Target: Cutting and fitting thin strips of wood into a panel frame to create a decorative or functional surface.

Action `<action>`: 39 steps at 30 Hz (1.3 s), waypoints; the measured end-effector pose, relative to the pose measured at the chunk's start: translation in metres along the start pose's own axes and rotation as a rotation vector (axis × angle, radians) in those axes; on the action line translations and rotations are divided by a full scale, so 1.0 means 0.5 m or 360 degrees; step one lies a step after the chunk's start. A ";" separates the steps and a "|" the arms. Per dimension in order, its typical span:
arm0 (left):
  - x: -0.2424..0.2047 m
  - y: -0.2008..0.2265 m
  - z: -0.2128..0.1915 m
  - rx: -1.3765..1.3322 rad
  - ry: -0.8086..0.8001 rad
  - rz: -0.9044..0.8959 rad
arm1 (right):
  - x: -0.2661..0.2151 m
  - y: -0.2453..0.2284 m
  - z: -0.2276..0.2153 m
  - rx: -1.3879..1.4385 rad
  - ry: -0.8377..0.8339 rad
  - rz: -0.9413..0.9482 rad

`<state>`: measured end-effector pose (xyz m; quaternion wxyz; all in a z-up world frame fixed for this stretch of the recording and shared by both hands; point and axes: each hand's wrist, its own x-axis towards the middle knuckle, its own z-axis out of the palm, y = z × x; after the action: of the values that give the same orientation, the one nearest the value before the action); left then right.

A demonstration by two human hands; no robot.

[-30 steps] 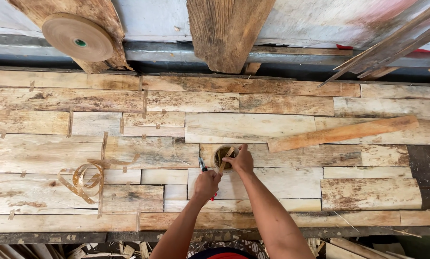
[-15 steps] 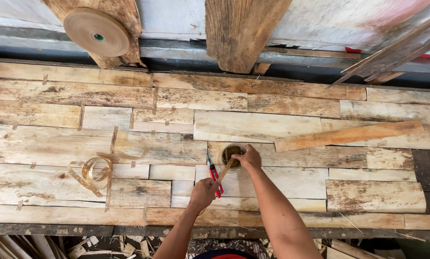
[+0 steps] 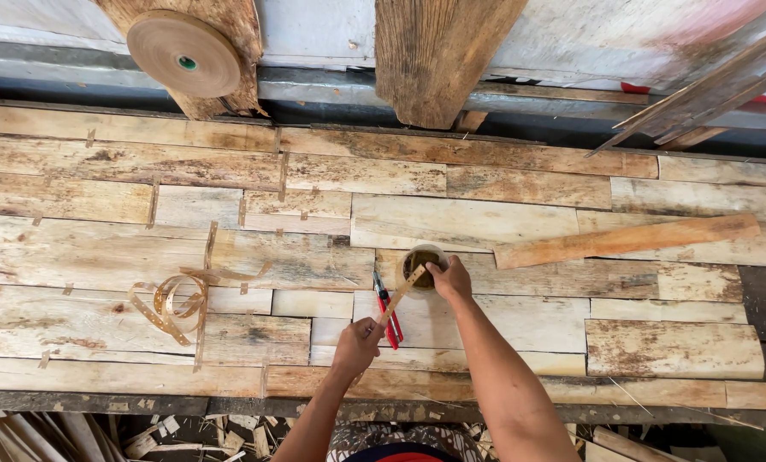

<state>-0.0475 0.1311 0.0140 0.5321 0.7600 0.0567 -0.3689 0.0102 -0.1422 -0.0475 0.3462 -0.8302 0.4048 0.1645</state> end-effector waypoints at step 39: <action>-0.031 0.090 0.038 -0.0635 0.0103 0.0441 | 0.005 -0.050 0.113 0.1329 -0.0616 -0.0218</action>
<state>-0.0466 0.1006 0.0550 0.7150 0.6519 0.0408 -0.2493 0.0318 -0.0928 -0.0775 0.7301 -0.5986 0.3085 0.1160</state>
